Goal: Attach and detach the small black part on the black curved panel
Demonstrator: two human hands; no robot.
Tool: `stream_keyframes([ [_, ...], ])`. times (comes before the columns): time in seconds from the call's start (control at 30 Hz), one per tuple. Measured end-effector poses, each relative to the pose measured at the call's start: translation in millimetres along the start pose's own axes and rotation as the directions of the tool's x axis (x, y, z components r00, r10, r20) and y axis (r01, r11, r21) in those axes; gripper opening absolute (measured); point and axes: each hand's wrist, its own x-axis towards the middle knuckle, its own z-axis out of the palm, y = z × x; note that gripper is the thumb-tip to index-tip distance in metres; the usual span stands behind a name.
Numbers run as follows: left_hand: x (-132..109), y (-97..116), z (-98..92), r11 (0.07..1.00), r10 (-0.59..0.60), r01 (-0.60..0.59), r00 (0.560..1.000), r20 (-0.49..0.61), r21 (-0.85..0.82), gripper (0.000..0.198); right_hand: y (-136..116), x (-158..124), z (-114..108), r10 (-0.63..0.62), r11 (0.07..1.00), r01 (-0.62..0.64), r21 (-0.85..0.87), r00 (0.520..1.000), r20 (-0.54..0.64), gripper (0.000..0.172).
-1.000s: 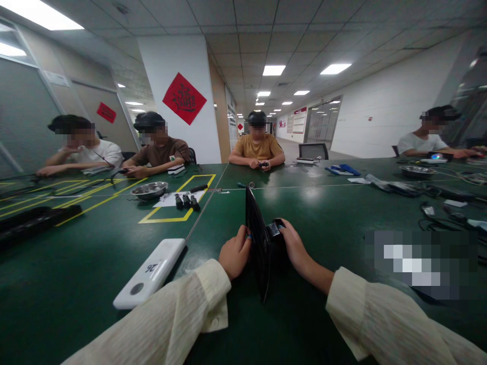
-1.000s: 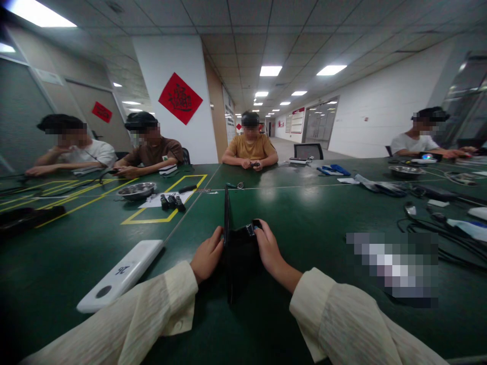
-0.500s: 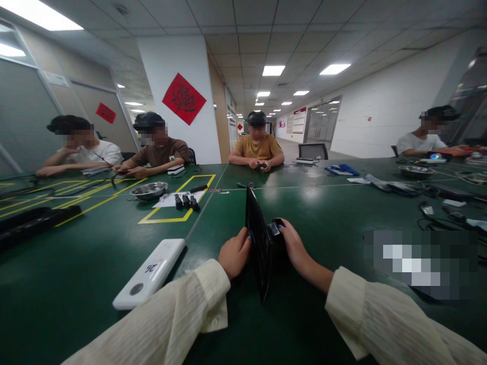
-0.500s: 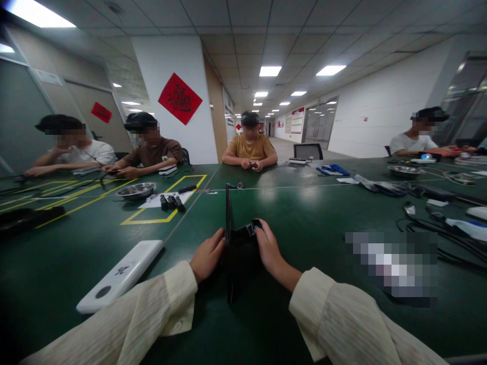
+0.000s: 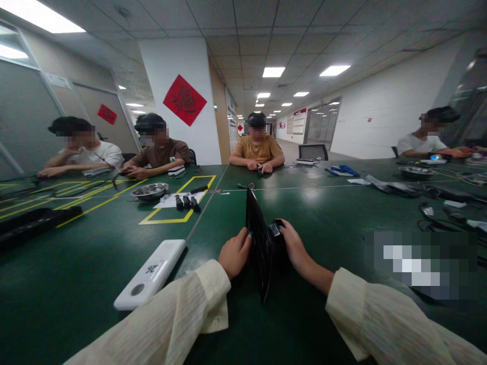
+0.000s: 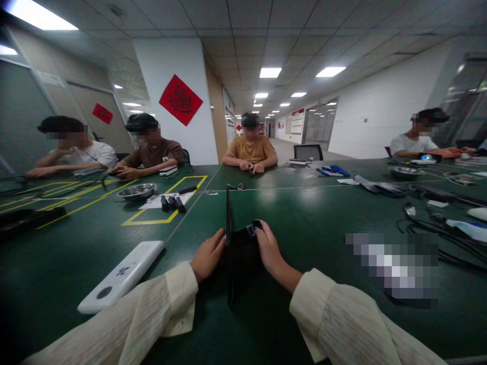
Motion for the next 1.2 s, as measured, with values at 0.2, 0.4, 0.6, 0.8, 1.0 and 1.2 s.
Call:
stream_keyframes([
  [0.2,0,-2,3.1,0.988,0.011,-0.008,1.0,-0.013,0.155,0.033,1,0,-1,0.008,1.0,-0.008,0.005,1.0,0.001,0.032],
  [0.4,0,1,-1.9,0.907,0.045,-0.041,0.999,0.001,0.419,0.04,1,0,-1,0.026,1.0,-0.026,0.018,1.0,0.017,0.034],
  [0.6,-1,6,-9.5,0.844,0.067,-0.087,0.996,0.057,0.53,0.042,-1,-1,0,-0.007,1.0,0.007,0.002,1.0,0.005,0.035],
  [0.8,-2,2,-5.7,0.848,0.133,-0.131,0.991,0.034,0.513,0.039,-1,-1,0,-0.001,1.0,0.001,0.008,1.0,0.009,0.033],
  [1.0,-2,4,-7.4,0.838,0.067,-0.088,0.996,0.058,0.539,0.036,4,1,0,-0.01,1.0,0.01,-0.003,1.0,-0.011,0.032],
  [1.2,-2,7,-10.5,0.804,0.073,-0.107,0.994,0.081,0.585,0.037,7,2,-1,-0.014,1.0,0.014,0.001,1.0,0.009,0.033],
])
